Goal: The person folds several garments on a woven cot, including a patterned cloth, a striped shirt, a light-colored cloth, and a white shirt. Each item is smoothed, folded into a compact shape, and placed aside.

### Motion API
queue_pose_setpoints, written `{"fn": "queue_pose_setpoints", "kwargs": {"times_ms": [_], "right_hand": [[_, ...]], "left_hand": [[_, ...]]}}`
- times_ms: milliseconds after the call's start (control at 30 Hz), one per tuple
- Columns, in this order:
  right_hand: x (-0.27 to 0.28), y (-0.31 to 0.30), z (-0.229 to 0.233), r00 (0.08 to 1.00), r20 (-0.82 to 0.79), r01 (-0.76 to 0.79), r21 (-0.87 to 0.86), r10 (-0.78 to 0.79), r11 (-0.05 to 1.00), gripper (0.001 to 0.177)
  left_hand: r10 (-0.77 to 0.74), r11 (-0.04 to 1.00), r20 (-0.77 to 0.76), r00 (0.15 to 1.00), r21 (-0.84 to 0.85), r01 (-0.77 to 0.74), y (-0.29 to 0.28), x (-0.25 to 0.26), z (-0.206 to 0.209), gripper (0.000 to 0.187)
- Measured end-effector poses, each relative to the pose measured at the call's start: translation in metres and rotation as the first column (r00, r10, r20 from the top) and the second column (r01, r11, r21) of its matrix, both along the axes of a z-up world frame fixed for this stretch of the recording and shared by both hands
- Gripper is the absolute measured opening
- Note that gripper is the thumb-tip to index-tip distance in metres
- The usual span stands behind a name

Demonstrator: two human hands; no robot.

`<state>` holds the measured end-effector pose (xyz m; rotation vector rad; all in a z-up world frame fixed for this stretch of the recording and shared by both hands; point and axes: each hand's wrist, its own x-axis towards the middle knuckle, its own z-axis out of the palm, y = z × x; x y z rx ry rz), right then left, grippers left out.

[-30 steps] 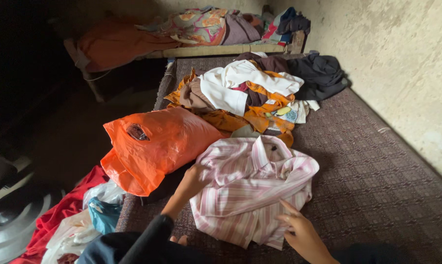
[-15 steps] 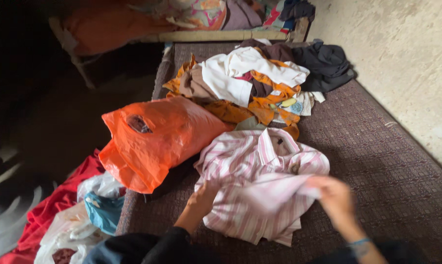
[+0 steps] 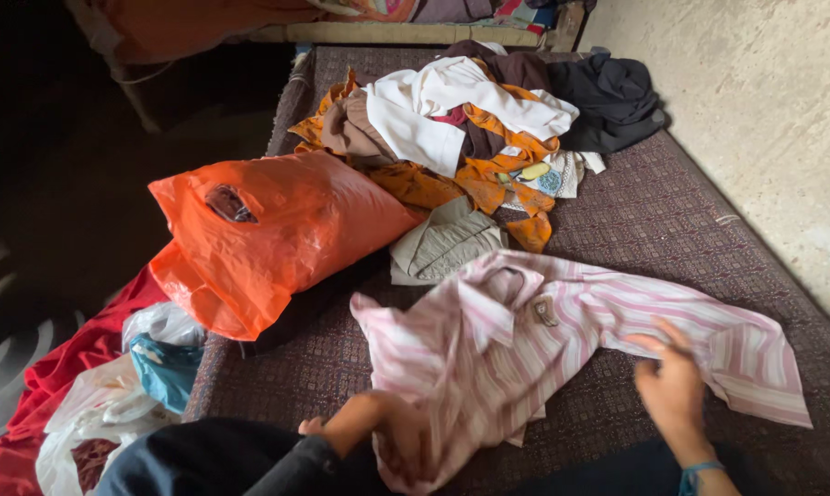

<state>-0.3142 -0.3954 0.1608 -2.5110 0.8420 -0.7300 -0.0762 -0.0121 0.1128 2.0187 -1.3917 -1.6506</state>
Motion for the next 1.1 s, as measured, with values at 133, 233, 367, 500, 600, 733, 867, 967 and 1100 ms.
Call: {"fn": "queue_pose_setpoints", "kwargs": {"times_ms": [133, 233, 367, 500, 600, 733, 867, 967, 1100], "right_hand": [[0.03, 0.032, 0.008, 0.971, 0.029, -0.24, 0.093, 0.238, 0.966, 0.046], [0.049, 0.039, 0.002, 0.941, -0.016, -0.334, 0.087, 0.337, 0.938, 0.051], [0.068, 0.034, -0.012, 0.916, -0.052, -0.4, -0.036, 0.398, 0.916, 0.058], [0.07, 0.029, -0.024, 0.946, -0.126, -0.28, 0.154, 0.299, 0.948, 0.058], [0.069, 0.021, -0.027, 0.959, -0.205, -0.163, 0.159, 0.194, 0.974, 0.059], [0.067, 0.013, -0.035, 0.977, -0.041, -0.21, -0.036, 0.209, 0.977, 0.052], [0.068, 0.01, -0.04, 0.973, 0.021, -0.231, 0.001, 0.231, 0.973, 0.052], [0.068, 0.011, -0.04, 0.966, -0.034, -0.255, -0.008, 0.255, 0.967, 0.06], [0.067, 0.015, -0.038, 0.96, -0.103, -0.249, 0.105, 0.26, 0.963, 0.047]], "left_hand": [[0.198, 0.918, -0.142, 0.97, -0.318, -0.234, -0.012, 0.006, 0.019, 0.032], [0.615, 0.468, 0.012, 0.789, -0.811, -0.352, -0.016, 0.019, 0.039, 0.035], [0.789, 0.431, 0.362, 0.496, -0.902, -0.026, -0.008, 0.018, 0.045, 0.06], [0.692, 0.547, 0.444, 0.569, -0.837, -0.013, -0.011, 0.013, 0.045, 0.102], [0.56, 0.777, 0.337, 0.757, -0.532, -0.337, -0.015, 0.016, 0.066, 0.034], [0.367, 0.643, -0.431, 0.824, -0.522, -0.56, 0.021, 0.033, 0.116, 0.036], [0.754, 0.593, 0.102, 0.649, -0.531, -0.606, 0.073, 0.056, 0.147, 0.029], [0.725, 0.625, 0.662, 0.19, -0.517, -0.585, 0.077, 0.044, 0.131, 0.028], [0.878, 0.475, 0.379, 0.292, -0.768, -0.43, 0.047, 0.036, 0.101, 0.037]]}}
